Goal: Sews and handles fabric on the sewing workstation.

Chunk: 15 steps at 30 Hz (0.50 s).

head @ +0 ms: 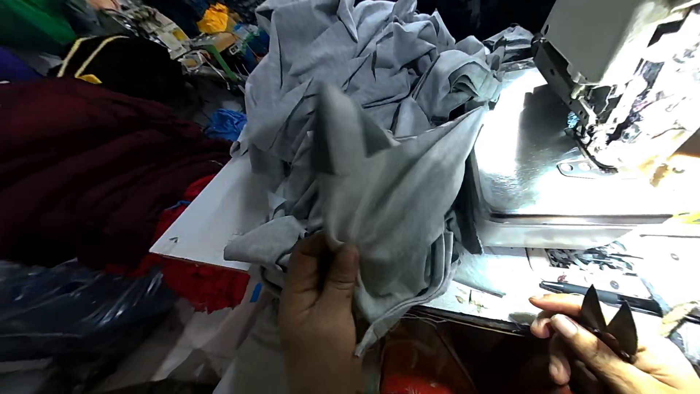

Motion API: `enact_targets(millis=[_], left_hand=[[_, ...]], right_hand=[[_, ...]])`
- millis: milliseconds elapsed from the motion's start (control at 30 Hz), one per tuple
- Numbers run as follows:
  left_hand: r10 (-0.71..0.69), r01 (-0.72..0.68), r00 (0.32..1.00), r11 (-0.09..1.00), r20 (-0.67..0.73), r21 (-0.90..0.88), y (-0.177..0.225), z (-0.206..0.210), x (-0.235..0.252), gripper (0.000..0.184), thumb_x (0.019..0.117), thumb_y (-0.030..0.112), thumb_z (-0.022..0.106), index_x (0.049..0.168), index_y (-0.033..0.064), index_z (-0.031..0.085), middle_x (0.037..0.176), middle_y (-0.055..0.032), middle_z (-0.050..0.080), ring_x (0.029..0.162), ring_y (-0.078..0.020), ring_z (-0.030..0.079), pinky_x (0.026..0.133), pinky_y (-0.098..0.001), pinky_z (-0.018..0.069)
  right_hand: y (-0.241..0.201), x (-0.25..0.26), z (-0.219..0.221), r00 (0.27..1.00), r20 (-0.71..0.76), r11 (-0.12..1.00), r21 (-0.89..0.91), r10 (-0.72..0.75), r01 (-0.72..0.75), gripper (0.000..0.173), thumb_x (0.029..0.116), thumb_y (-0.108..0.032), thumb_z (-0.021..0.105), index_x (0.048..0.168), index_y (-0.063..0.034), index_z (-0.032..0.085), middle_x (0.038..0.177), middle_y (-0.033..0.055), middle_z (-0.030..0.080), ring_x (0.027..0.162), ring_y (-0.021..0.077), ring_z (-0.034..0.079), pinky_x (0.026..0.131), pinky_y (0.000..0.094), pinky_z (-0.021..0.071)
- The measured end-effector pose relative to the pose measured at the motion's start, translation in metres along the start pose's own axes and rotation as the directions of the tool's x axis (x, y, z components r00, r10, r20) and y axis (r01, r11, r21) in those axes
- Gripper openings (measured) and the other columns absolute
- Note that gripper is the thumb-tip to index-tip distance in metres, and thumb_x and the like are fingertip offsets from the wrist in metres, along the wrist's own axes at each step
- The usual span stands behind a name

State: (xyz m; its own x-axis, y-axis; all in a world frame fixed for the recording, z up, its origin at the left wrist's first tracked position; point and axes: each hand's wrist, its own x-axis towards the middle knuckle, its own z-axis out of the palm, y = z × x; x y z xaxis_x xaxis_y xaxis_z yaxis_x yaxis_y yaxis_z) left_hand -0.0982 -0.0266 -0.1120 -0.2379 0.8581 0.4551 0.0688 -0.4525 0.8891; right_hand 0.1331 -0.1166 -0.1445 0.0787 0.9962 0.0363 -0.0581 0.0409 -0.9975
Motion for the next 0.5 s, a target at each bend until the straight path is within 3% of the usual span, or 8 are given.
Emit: enact_targets(millis=[200, 500], left_hand=[[-0.144, 0.122, 0.968, 0.986, -0.205, -0.112, -0.003, -0.001, 0.000, 0.022, 0.1059, 0.004, 0.042, 0.109, 0.0163, 0.060, 0.088, 0.0176, 0.069, 0.082, 0.0078, 0.067, 0.075, -0.0124, 0.0580], [-0.247, 0.203, 0.954, 0.949, -0.171, -0.240, -0.008, 0.001, -0.001, 0.026, 0.1069, 0.005, 0.039, 0.106, 0.0164, 0.062, 0.087, 0.0132, 0.071, 0.081, 0.0044, 0.069, 0.074, -0.0151, 0.0596]], right_hand=[[0.001, 0.000, -0.002, 1.000, 0.023, 1.000, 0.011, 0.003, -0.003, 0.022, 0.1041, 0.000, 0.048, 0.121, -0.0027, 0.062, 0.096, -0.0107, 0.073, 0.067, -0.0041, 0.064, 0.059, 0.0143, 0.0538], [0.000, 0.000, -0.002, 1.000, 0.024, 1.000, 0.017, -0.003, 0.003, 0.022, 0.1044, 0.000, 0.047, 0.121, -0.0026, 0.062, 0.097, -0.0108, 0.073, 0.067, -0.0041, 0.063, 0.059, 0.0146, 0.0538]])
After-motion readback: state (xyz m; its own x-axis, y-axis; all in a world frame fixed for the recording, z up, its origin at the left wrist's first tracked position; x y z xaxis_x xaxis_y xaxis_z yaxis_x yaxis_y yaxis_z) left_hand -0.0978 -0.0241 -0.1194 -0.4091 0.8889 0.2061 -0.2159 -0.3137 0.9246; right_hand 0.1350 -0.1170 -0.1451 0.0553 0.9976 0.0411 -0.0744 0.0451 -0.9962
